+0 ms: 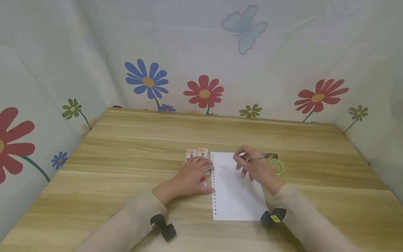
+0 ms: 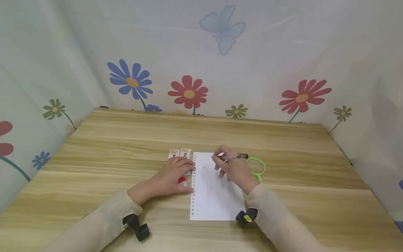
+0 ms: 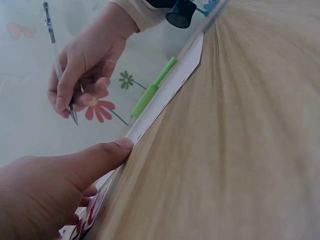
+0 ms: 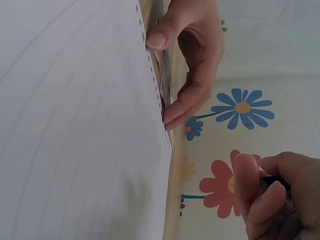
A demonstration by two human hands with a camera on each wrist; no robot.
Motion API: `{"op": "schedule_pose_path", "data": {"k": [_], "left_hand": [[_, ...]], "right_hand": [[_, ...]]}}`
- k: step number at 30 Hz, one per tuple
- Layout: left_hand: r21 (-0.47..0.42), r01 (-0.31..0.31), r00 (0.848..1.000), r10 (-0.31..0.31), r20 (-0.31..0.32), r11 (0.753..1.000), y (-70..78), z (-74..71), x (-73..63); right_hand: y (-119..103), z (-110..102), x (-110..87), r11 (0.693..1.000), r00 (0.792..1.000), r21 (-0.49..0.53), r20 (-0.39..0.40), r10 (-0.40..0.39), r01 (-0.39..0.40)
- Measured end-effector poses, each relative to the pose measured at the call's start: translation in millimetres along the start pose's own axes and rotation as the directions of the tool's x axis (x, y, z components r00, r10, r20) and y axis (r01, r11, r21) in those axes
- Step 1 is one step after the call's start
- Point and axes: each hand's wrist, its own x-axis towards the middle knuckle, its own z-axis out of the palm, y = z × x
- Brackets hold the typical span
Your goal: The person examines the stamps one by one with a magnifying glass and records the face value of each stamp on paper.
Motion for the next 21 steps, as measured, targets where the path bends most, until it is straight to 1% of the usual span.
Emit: {"op": "schedule_pose_path", "data": {"k": [2, 6, 8, 10, 15, 17, 21], "left_hand": [[0.001, -0.002, 1.000, 0.002, -0.002, 1.000, -0.8, 0.7, 0.1], [0.001, -0.009, 1.000, 0.009, -0.008, 1.000, -2.2, 1.6, 0.3], [0.000, -0.009, 1.000, 0.009, -0.010, 1.000, -1.9, 1.3, 0.1], [0.001, -0.008, 1.000, 0.008, -0.011, 1.000, -1.6, 0.9, -0.1], [-0.004, -0.009, 1.000, 0.009, -0.016, 1.000, 0.0, -0.5, -1.2], [-0.007, -0.008, 1.000, 0.008, -0.015, 1.000, 0.8, -1.1, -1.3], [-0.015, -0.004, 1.000, 0.004, -0.008, 1.000, 2.5, -2.2, -1.2]], "right_hand": [[2.3, -4.3, -1.7, 1.000, 0.999, -0.006, 0.012, -0.030, 0.030], [6.3, -12.6, -5.7, 0.996, 0.997, -0.033, -0.003, -0.079, 0.079], [6.2, -17.7, -8.4, 0.997, 0.998, -0.047, -0.008, -0.068, 0.067], [5.8, -23.0, -11.2, 0.998, 0.999, -0.053, -0.002, -0.039, 0.039], [6.3, -35.3, -18.0, 0.995, 1.000, -0.096, 0.006, -0.028, 0.028], [8.1, -39.0, -19.7, 0.991, 0.999, -0.131, 0.000, -0.034, 0.034], [11.9, -44.8, -21.8, 0.980, 0.999, -0.198, -0.031, -0.025, 0.018]]}}
